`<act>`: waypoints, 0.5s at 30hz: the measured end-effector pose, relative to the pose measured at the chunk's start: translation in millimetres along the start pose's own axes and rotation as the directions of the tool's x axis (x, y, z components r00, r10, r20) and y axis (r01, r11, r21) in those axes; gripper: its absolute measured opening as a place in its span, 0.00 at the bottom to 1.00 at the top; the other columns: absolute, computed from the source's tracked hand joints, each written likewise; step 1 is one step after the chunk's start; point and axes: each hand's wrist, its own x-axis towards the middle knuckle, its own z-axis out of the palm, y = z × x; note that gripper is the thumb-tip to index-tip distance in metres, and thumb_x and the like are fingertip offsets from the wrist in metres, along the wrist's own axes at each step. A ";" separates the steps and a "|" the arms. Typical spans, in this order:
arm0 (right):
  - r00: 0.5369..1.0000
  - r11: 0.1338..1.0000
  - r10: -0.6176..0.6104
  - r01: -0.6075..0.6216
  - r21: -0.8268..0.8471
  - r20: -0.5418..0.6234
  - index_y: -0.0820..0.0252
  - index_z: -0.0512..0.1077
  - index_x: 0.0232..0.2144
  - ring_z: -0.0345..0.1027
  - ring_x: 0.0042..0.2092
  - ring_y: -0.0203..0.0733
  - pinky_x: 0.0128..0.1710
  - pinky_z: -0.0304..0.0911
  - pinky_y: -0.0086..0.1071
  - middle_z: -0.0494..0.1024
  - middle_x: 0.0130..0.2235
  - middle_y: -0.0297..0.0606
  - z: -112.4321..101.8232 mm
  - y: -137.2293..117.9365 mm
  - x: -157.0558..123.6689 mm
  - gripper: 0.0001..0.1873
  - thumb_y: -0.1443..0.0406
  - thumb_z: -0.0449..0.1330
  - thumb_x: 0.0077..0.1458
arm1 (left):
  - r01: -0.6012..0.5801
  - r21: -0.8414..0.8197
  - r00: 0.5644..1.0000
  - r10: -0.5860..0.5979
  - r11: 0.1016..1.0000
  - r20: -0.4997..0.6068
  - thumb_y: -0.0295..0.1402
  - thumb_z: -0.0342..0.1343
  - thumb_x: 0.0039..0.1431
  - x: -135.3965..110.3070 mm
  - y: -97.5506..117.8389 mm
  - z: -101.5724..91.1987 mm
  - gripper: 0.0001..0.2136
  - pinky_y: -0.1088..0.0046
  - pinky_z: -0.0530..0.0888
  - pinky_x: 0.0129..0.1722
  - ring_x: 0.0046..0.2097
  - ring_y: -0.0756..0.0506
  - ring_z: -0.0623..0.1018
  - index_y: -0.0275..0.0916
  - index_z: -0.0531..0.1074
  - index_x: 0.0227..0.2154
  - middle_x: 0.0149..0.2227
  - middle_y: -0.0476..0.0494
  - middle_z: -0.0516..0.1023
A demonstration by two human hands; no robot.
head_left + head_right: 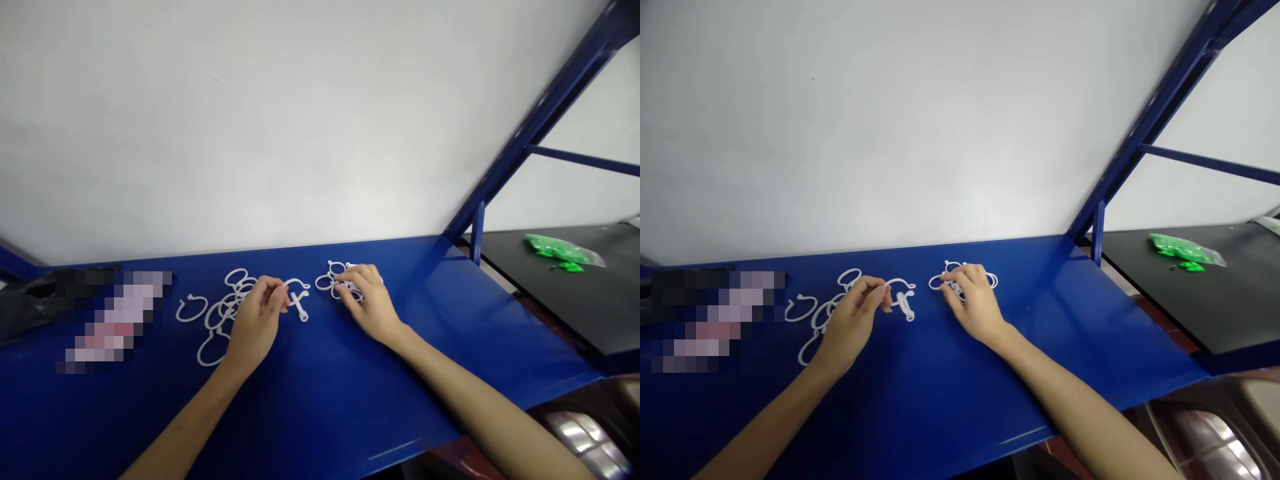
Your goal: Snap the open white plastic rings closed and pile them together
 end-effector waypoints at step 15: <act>0.944 0.906 0.143 -0.246 0.344 0.298 0.57 0.70 0.41 0.71 0.33 0.36 0.35 0.66 0.29 0.77 0.33 0.33 13.0 -23.6 -13.9 0.08 0.60 0.61 0.62 | 0.287 -0.316 0.901 -0.142 0.904 0.411 0.43 0.59 0.59 -13.9 0.8 19.5 0.12 0.66 0.77 0.46 0.37 0.48 0.81 0.41 0.68 0.40 0.36 0.50 0.80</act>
